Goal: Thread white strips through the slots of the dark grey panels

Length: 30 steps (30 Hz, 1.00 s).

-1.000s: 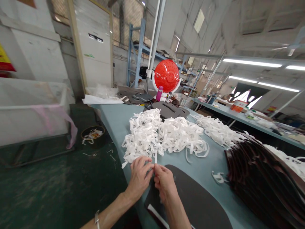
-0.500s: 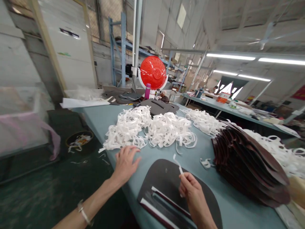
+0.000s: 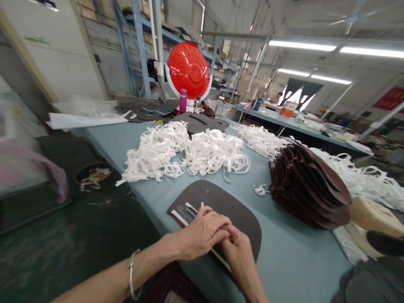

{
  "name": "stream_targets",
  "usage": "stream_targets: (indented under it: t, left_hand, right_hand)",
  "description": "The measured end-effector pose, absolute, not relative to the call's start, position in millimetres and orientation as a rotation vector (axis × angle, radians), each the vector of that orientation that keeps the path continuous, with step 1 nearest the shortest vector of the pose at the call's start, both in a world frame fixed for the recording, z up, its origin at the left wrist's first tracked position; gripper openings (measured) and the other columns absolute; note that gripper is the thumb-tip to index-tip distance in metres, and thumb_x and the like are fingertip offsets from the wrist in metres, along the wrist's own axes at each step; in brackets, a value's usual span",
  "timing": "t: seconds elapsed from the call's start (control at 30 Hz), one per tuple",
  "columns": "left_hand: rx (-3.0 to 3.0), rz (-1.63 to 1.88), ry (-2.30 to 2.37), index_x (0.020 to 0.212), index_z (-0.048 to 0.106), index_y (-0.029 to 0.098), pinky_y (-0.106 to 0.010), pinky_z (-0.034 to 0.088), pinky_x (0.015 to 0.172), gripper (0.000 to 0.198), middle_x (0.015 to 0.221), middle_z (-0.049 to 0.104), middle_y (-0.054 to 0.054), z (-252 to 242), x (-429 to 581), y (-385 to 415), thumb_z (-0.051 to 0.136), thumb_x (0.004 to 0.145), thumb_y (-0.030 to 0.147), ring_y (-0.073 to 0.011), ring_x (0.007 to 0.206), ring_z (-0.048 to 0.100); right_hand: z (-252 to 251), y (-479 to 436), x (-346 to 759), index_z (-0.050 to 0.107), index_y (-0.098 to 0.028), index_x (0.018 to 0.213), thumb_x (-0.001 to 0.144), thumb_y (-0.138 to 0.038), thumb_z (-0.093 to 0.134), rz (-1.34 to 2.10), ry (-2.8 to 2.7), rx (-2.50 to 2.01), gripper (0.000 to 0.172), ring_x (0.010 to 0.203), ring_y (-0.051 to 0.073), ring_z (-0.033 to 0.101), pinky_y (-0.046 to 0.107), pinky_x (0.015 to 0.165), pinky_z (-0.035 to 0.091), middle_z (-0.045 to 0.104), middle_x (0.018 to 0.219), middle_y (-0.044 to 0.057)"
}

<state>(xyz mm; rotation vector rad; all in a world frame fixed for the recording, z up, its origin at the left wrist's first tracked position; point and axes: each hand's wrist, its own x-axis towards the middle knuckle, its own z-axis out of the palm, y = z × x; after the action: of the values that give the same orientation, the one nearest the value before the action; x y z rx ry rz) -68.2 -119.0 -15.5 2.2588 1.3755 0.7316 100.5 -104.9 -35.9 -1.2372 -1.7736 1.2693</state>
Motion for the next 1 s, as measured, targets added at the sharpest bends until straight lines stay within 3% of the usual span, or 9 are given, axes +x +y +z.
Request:
stream_targets:
  t: [0.1, 0.2, 0.4, 0.53, 0.67, 1.0]
  left_hand:
    - [2.108, 0.590, 1.414, 0.086, 0.061, 0.021, -0.027, 0.036, 0.082, 0.029, 0.081, 0.064, 0.001, -15, -81, -123, 0.038, 0.095, 0.034, -0.0138, 0.080, 0.057]
    - [1.968, 0.558, 1.394, 0.080, 0.060, 0.020, -0.023, 0.037, 0.070, 0.027, 0.078, 0.061, 0.002, -19, -113, -125, 0.040, 0.093, 0.033, -0.0128, 0.075, 0.055]
    - [1.908, 0.604, 1.511, 0.083, 0.062, 0.020, -0.024, 0.039, 0.076, 0.028, 0.084, 0.062, -0.001, -27, -149, -129, 0.038, 0.092, 0.032, -0.0153, 0.082, 0.055]
    - [1.803, 0.558, 1.693, 0.081, 0.064, 0.020, -0.023, 0.039, 0.068, 0.024, 0.077, 0.064, 0.000, -30, -153, -127, 0.048, 0.087, 0.037, -0.0146, 0.073, 0.057]
    - [1.787, 0.579, 1.767, 0.080, 0.065, 0.019, -0.022, 0.039, 0.065, 0.022, 0.076, 0.065, 0.000, -29, -155, -125, 0.050, 0.084, 0.035, -0.0140, 0.070, 0.058]
    - [1.613, 0.554, 1.880, 0.076, 0.067, 0.017, -0.022, 0.039, 0.058, 0.021, 0.069, 0.067, -0.001, -41, -162, -120, 0.053, 0.078, 0.033, -0.0141, 0.065, 0.060]
  right_hand:
    - [-41, -113, 109, 0.061, -0.018, 0.065, 0.082, -0.044, 0.054, 1.147, -1.811, -1.419, 0.032, 0.057, 0.012, 0.043, 0.022, 0.053, 0.032, 0.049, 0.056, -0.003]
    - [-49, -121, 128, 0.061, -0.019, 0.068, 0.085, -0.047, 0.049, 1.173, -1.856, -1.470, 0.035, 0.056, 0.012, 0.044, 0.021, 0.052, 0.033, 0.050, 0.056, -0.003]
    - [-58, -135, 139, 0.062, -0.021, 0.068, 0.085, -0.052, 0.049, 0.971, -1.945, -1.568, 0.037, 0.054, 0.013, 0.051, 0.021, 0.052, 0.037, 0.055, 0.056, -0.002]
    - [-63, -139, 143, 0.061, -0.024, 0.068, 0.085, -0.055, 0.047, 0.816, -1.995, -1.672, 0.038, 0.052, 0.015, 0.056, 0.022, 0.051, 0.040, 0.060, 0.056, 0.000]
    - [-71, -144, 151, 0.065, -0.028, 0.082, 0.086, -0.053, 0.042, 0.778, -2.005, -1.674, 0.034, 0.064, 0.018, 0.065, 0.023, 0.058, 0.044, 0.069, 0.074, 0.001]
    - [-81, -153, 148, 0.060, -0.029, 0.074, 0.085, -0.058, 0.036, 0.716, -1.901, -1.804, 0.039, 0.060, 0.019, 0.061, 0.027, 0.058, 0.040, 0.065, 0.064, -0.001]
